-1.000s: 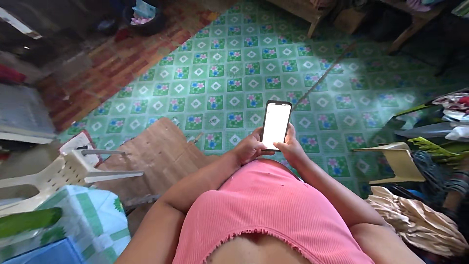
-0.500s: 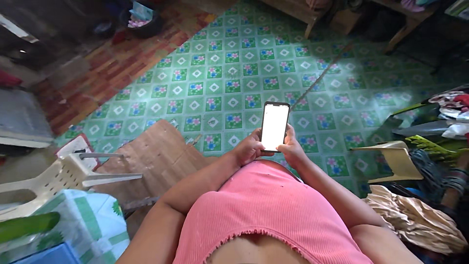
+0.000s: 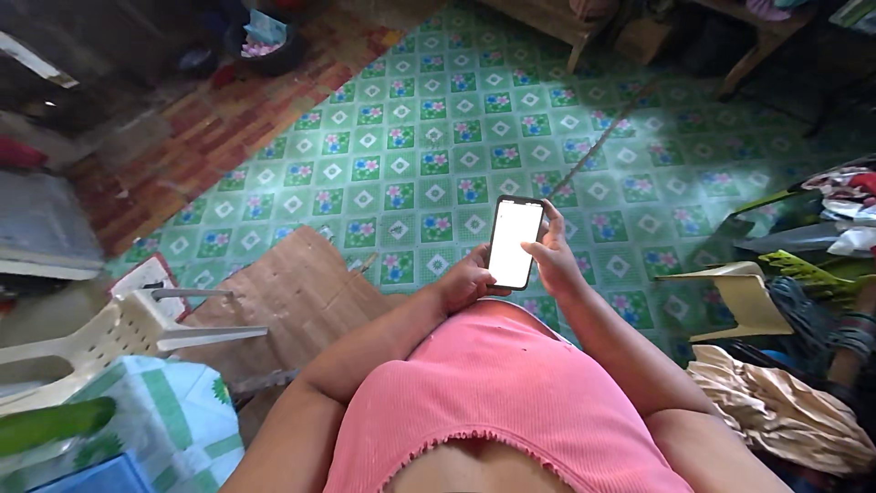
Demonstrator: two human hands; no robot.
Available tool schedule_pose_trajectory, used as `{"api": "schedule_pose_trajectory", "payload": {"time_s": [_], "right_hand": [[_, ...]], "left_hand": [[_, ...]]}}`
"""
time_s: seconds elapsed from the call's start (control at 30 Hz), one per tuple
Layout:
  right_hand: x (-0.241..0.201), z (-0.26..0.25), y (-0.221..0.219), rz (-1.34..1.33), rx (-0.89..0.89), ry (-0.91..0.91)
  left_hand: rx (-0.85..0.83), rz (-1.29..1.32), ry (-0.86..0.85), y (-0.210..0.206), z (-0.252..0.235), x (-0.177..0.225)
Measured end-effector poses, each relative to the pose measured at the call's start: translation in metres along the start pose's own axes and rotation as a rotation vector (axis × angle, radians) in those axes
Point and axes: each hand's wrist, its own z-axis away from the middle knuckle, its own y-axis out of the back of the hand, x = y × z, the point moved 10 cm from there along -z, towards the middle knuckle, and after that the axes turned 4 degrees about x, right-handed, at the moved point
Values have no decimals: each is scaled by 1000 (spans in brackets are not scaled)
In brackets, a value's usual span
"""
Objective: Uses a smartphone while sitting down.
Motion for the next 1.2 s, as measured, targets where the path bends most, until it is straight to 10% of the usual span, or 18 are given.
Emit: {"api": "schedule_pose_trajectory", "payload": {"time_s": [0.43,1.2], "right_hand": [[15,-3,2,112,131,-42],[53,15,-5,-382,-269,-131]], "left_hand": [[-21,-65,-19,-2,0,-1],[-17,74,-35,3,-2,3]]}}
